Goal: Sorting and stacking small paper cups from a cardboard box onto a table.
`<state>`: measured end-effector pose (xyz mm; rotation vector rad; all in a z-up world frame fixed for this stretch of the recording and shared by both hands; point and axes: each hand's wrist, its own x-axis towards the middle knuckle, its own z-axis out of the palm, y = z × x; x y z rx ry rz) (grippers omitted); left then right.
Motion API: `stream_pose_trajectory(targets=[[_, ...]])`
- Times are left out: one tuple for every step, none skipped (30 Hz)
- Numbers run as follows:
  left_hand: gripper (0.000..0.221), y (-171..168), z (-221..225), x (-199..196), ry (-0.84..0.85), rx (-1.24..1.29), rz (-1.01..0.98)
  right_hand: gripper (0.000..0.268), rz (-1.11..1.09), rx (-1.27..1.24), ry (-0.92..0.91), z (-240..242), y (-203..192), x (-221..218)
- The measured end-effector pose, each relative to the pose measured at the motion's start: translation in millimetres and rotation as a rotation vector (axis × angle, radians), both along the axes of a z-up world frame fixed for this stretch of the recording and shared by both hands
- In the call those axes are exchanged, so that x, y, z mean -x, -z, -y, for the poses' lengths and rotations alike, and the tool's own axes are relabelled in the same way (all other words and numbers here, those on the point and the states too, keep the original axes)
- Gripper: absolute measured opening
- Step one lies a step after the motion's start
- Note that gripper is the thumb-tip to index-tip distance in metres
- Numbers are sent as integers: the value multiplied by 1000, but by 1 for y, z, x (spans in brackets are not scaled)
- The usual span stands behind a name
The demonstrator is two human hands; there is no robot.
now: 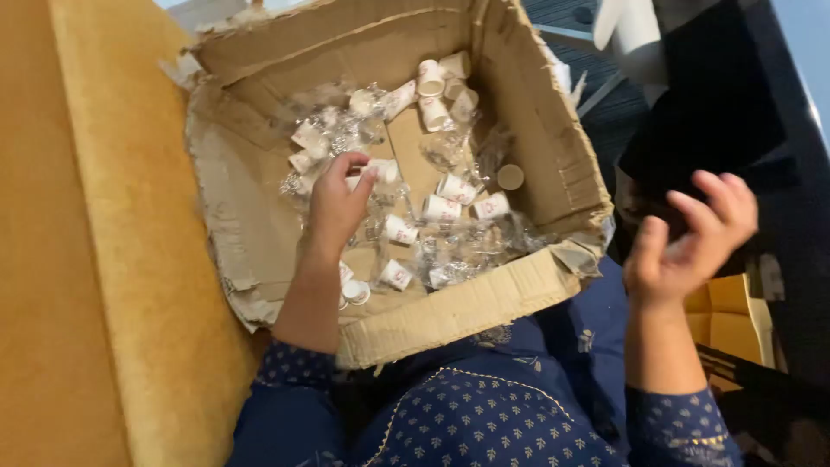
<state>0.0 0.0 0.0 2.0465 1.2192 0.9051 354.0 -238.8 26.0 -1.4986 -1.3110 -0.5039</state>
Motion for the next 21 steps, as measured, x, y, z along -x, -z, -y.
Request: stream_pose_trajectory(targets=[[25,16,-5,-1,-15,6,-1,24,-1,6,-15,-25,-5,13],[22,32,-11,-3,-73,84,167,24,-42,145,-123,-50,-9,26],[18,49,-17,-7,-131,167,332,27,-82,292,-230,-74,-13,37],[18,51,-16,-11,-147,176,329,27,-85,304,-243,-106,-6,42],[18,53,-15,-15,-149,225,296,25,-92,515,-319,-136,1,47],[17,56,-14,-20,-151,274,263,24,-96,725,-401,-165,9,53],[17,55,-13,-21,-163,283,262,24,-97,736,-412,-190,31,57],[16,54,-11,-23,-108,288,256,23,-81,951,-413,-215,54,62],[16,53,-9,-25,-47,287,250,24,-63,1159,-406,-238,78,68],[16,49,-7,-24,-53,290,250,24,-62,1163,-411,-244,101,71],[16,44,-6,-26,-30,256,257,23,22,1273,-277,-252,123,72],[15,38,-6,-27,-8,221,263,22,109,1377,-139,-259,145,73],[15,37,-8,-27,-6,222,266,22,110,1377,-136,-258,155,64],[15,35,-9,-26,-21,211,251,24,7,1445,-9,-256,166,54],[15,35,-6,-25,-43,210,236,28,-91,1516,117,-250,178,45],[15,33,-8,-28,-49,220,239,28,-85,1527,116,-247,183,36],[15,32,-7,-28,-18,203,247,26,-87,1566,95,-241,190,30],[15,30,-6,-28,13,186,254,25,-89,1604,74,-234,196,24],[15,30,-7,-30,10,184,257,25,-84,1602,73,-239,217,22],[16,31,-8,-32,5,191,221,24,-74,1564,131,-245,236,20],[17,33,-6,-33,1,203,182,24,-68,1529,186,-246,259,20]])
